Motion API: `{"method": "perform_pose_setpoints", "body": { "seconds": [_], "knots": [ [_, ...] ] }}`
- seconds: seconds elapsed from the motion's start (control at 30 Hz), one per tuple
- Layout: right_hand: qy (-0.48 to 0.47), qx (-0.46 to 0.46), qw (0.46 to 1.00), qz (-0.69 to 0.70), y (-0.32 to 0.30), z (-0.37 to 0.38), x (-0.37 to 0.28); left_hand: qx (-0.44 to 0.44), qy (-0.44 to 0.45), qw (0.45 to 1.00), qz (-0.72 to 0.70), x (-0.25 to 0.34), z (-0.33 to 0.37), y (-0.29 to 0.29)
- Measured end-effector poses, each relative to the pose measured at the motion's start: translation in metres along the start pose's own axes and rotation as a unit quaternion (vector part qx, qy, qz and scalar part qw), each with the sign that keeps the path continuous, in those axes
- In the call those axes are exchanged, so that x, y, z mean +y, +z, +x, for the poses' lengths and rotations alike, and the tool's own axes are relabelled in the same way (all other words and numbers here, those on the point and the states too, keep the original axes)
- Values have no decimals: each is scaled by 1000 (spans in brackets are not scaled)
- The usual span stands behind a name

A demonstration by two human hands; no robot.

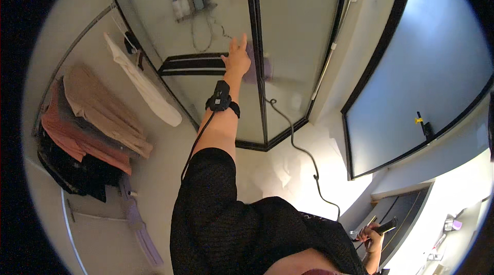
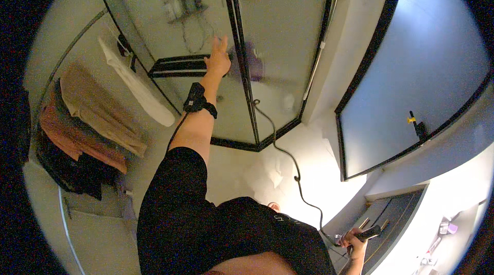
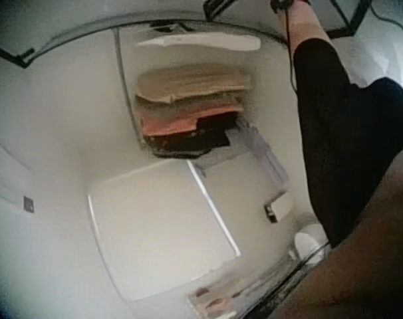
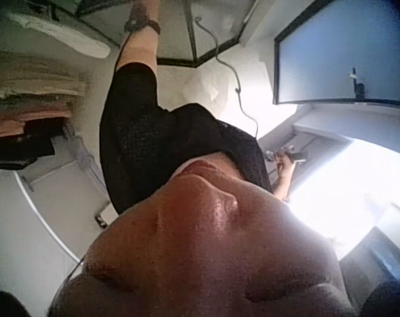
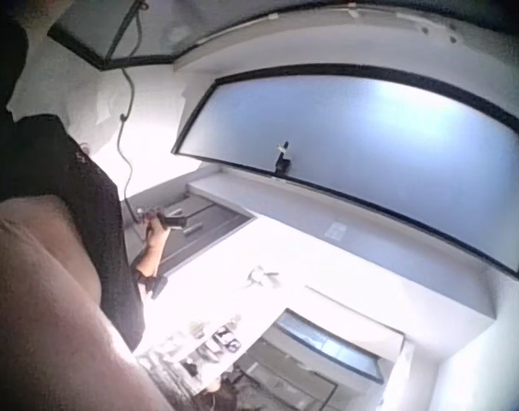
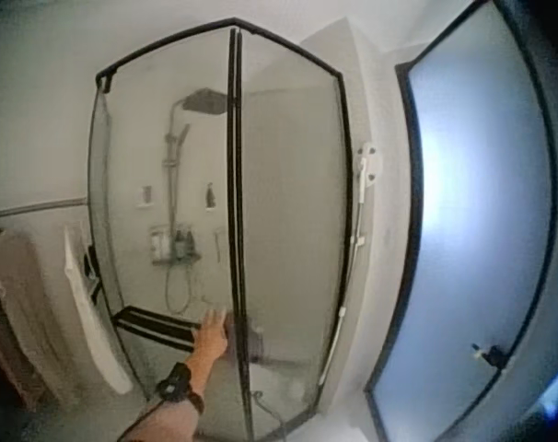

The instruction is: The recorder sprays the glass panels of a shower enclosure with a handheld shower head and uses a squeegee to remove the water.

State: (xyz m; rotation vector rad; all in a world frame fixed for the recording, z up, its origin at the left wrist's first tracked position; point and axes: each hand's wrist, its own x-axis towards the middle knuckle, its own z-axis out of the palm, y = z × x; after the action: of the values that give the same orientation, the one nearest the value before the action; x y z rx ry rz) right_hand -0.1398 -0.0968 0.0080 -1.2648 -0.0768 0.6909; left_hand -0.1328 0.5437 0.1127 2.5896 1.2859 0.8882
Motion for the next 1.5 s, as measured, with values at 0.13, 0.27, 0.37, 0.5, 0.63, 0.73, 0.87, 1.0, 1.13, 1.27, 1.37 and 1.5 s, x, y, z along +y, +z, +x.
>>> {"method": "perform_pose_setpoints", "body": {
  "seconds": [0.13, 0.27, 0.37, 0.5, 0.63, 0.73, 0.87, 1.0, 1.13, 1.27, 1.37, 1.5],
  "knots": [
    [-7, -21, 1000, 0, 30, 3, -4, 36, 14, 998, -54, -15, 9, 17],
    [-10, -61, 998, -20, 34, 5, -12, -11, 14, 998, -55, -14, 22, 3],
    [-37, -54, 998, 13, 53, -7, -21, 3, 45, 998, -36, -13, 14, 5],
    [-65, -98, 992, -54, 111, -12, -55, -81, 128, 988, -9, 4, -16, 2],
    [-117, -250, 958, -81, 166, -3, -95, -405, 434, 688, -417, 73, -161, -4],
    [-83, -286, 914, -276, 223, 2, -132, -249, 601, 710, -269, 42, -248, 8],
    [-229, -182, 909, -295, 351, 33, -160, -371, 463, 777, -211, 22, -252, -7],
    [-240, -273, 911, -198, 483, 96, -176, -104, 286, 769, -562, -5, -244, -3],
    [-317, -330, 876, -152, 581, 103, -163, -175, 255, 613, -727, -38, -192, -46],
    [-363, -314, 861, -168, 604, 116, -178, -178, 233, 617, -731, -45, -189, -93],
    [-382, -230, 884, -136, 602, 115, -183, -184, 231, 640, -709, -61, -189, -93],
    [-399, -201, 891, -74, 586, 129, -189, -195, 260, 675, -662, -68, -182, -85]
  ]
}}
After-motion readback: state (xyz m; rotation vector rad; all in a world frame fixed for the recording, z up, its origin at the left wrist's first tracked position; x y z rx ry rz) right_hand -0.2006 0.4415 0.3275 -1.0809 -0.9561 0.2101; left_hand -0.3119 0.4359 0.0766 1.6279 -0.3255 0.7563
